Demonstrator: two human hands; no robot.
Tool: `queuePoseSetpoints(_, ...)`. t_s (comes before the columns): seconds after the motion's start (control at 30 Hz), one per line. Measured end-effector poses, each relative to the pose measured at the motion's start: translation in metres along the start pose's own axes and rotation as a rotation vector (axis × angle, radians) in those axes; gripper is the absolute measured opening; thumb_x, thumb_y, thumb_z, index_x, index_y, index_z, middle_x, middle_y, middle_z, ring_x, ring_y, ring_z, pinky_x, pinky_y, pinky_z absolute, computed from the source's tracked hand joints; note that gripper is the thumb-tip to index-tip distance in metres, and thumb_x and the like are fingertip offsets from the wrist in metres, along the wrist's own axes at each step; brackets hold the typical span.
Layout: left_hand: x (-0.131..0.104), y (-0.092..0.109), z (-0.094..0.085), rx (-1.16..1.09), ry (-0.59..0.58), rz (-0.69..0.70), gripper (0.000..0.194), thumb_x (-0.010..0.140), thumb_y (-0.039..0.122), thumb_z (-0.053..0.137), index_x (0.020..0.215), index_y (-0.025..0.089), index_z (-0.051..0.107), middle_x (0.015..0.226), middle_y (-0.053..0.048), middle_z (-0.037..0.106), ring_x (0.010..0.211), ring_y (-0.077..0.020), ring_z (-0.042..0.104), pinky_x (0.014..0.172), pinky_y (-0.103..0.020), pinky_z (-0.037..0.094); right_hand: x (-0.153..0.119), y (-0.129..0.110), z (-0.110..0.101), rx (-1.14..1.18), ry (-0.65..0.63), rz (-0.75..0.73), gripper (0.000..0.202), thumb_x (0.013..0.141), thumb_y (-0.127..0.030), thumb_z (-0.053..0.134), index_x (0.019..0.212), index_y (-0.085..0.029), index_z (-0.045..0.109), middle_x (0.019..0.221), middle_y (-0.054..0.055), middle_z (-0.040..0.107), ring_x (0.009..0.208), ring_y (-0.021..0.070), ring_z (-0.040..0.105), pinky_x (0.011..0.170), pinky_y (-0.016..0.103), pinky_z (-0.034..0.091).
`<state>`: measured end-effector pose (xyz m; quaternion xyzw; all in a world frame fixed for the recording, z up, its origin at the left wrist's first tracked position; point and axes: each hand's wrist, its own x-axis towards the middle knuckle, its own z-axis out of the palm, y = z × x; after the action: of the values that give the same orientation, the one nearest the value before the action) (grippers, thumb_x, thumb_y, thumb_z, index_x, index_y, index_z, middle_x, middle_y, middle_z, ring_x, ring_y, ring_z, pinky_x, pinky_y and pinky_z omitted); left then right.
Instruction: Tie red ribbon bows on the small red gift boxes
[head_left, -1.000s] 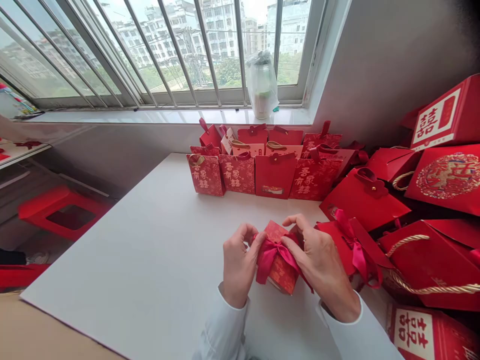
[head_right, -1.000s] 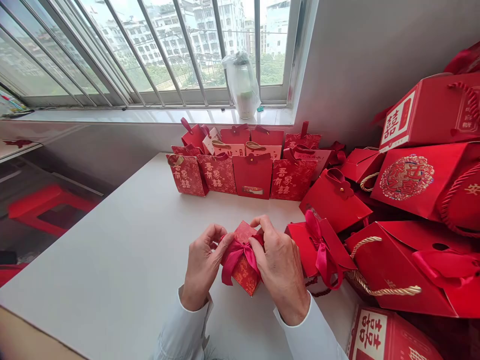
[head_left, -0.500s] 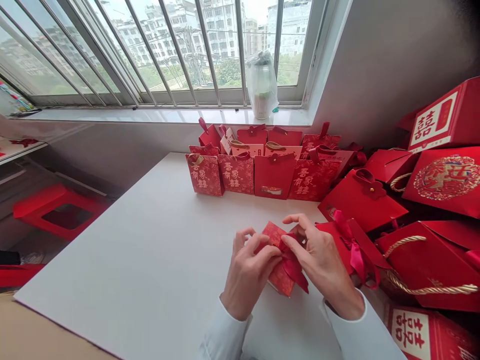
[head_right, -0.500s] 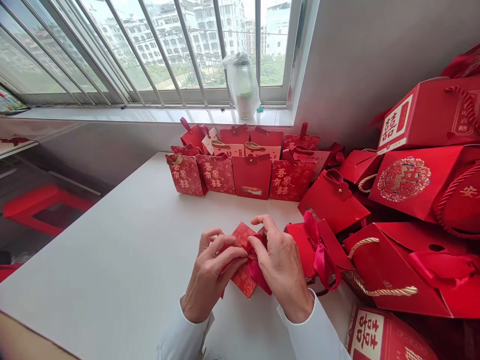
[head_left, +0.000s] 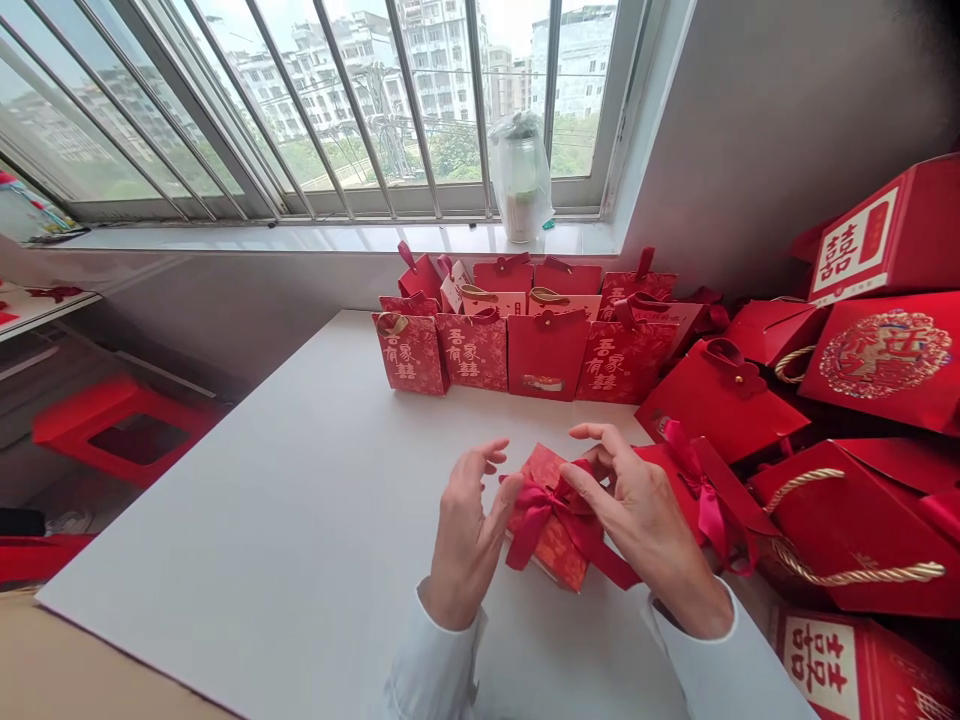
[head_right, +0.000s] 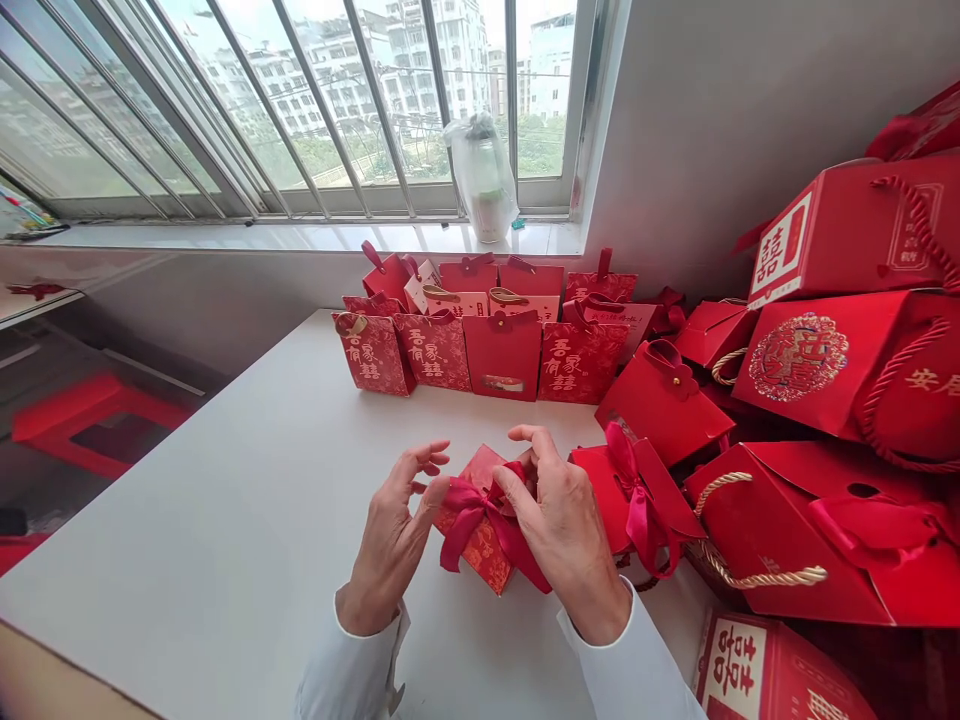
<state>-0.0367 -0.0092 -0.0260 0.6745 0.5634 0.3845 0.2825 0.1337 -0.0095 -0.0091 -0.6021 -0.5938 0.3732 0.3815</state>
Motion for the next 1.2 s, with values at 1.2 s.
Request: queuePoseSetpoints(1.2,-0.014,0.027,0.015,0.243,0.304,0.266,0.012,0.088,0.017,0.051,0.093,0.022,0.061,0.094,-0.004,0.055,0.096,-0.0192,0.048,0.078,-0.030,0.045,-0.030,-0.001,-0.011,-0.403,0.540,-0.347,0.024,0.091,-0.025,0.041,0.109,-0.021,0.056,0.104,0.007,0.058,0.097,0.0212,0.057,0.084,0.035,0.046)
